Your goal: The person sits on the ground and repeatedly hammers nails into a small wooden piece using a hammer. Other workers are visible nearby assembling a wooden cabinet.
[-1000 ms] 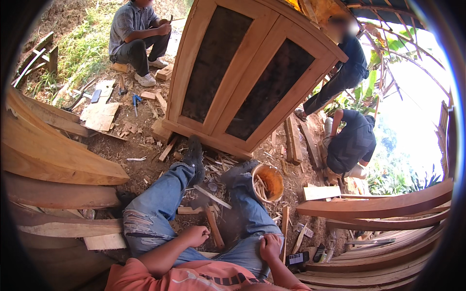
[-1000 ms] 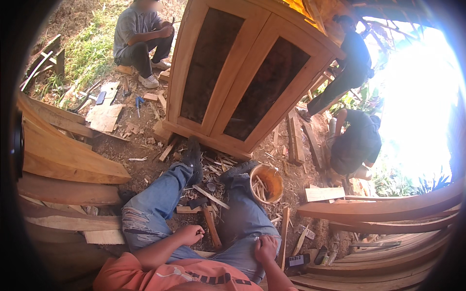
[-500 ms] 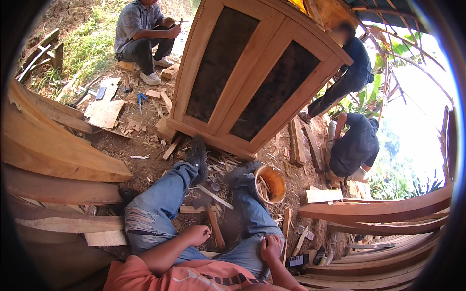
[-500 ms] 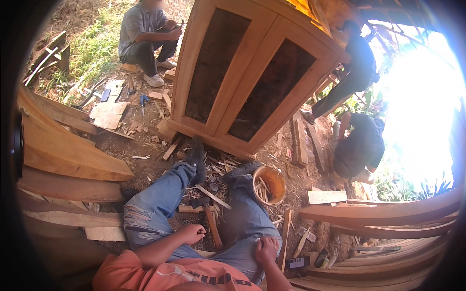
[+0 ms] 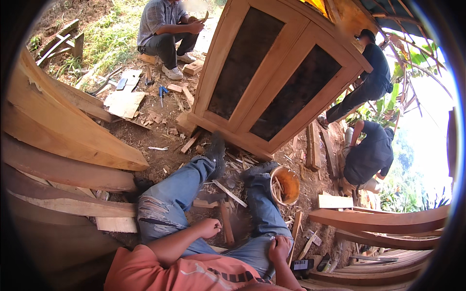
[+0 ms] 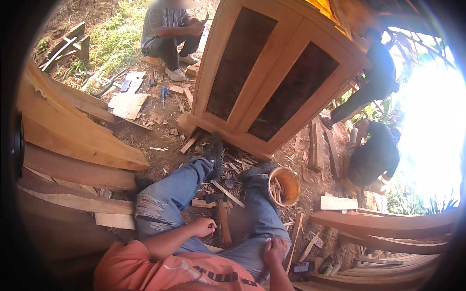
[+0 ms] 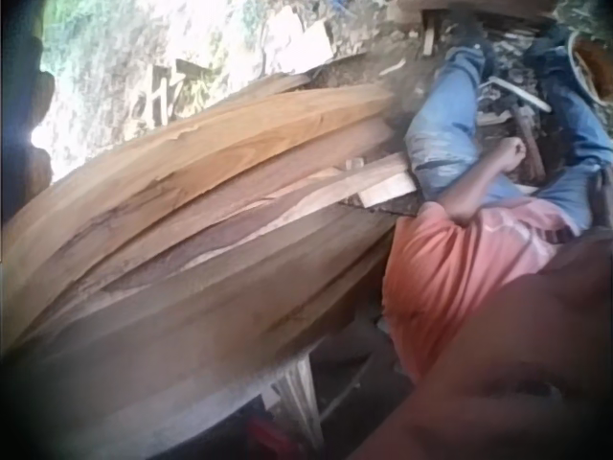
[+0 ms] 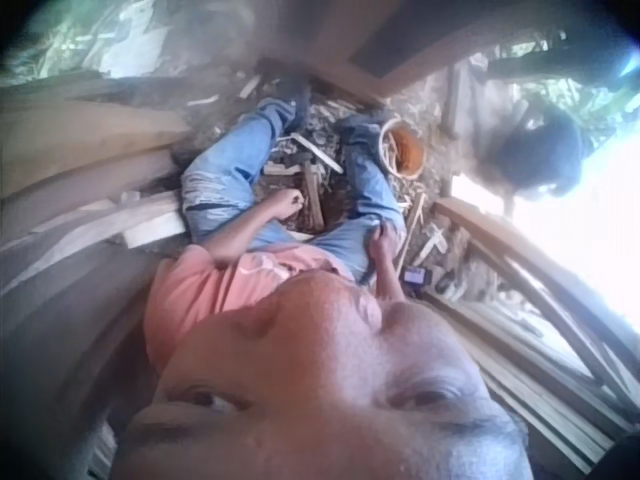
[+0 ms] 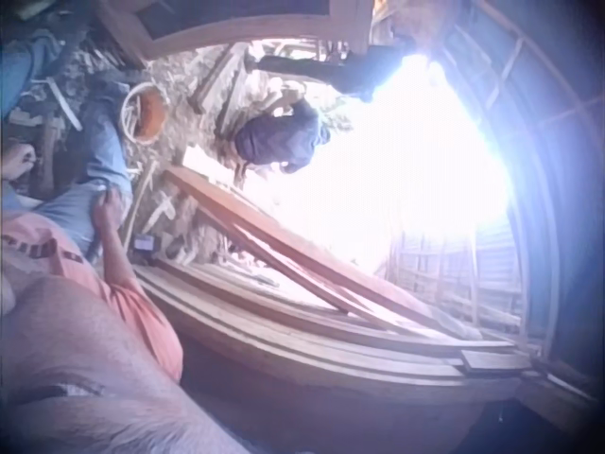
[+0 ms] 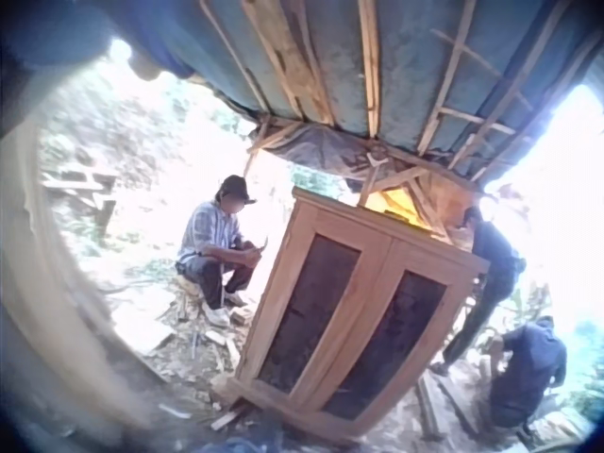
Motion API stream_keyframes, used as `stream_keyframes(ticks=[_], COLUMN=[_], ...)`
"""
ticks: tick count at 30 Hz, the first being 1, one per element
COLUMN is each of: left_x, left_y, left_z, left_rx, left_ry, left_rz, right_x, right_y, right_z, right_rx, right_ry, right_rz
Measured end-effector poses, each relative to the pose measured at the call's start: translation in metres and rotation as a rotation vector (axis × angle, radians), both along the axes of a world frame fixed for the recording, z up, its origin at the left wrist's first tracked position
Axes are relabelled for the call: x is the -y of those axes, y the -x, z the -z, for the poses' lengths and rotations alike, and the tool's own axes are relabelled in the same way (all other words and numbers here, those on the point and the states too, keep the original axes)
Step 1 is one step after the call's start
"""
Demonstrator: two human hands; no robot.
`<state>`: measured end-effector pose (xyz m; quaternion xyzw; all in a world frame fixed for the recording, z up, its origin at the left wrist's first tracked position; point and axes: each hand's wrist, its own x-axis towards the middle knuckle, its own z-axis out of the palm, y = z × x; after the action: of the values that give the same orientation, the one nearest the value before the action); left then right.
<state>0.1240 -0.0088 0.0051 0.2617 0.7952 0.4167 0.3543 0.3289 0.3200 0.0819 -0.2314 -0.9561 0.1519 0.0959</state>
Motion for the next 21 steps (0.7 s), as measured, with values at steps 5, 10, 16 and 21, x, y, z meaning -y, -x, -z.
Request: stream_keyframes(ticks=[5,10,16,21], left_x=[-0.006,-0.005,-0.007,-0.003], left_y=[0.002,0.003,0.005,0.004], left_z=[0.009,0.030,0.041,0.045], left_rx=[0.161,0.019,-0.065,-0.161], left_ry=[0.077,0.031,0.045,0.049], left_rz=[-0.036,-0.052,-0.079,-0.088], right_x=[-0.003,-0.003,-0.002,-0.002], right_y=[-0.004,-0.007,-0.012,-0.015], right_z=[0.005,0.008,0.010,0.013], right_rx=[0.006,-0.023,-0.026,-0.020], right_ry=[0.010,-0.007,-0.032,-0.062], right_rz=[0.008,0.002,-0.012,-0.029])
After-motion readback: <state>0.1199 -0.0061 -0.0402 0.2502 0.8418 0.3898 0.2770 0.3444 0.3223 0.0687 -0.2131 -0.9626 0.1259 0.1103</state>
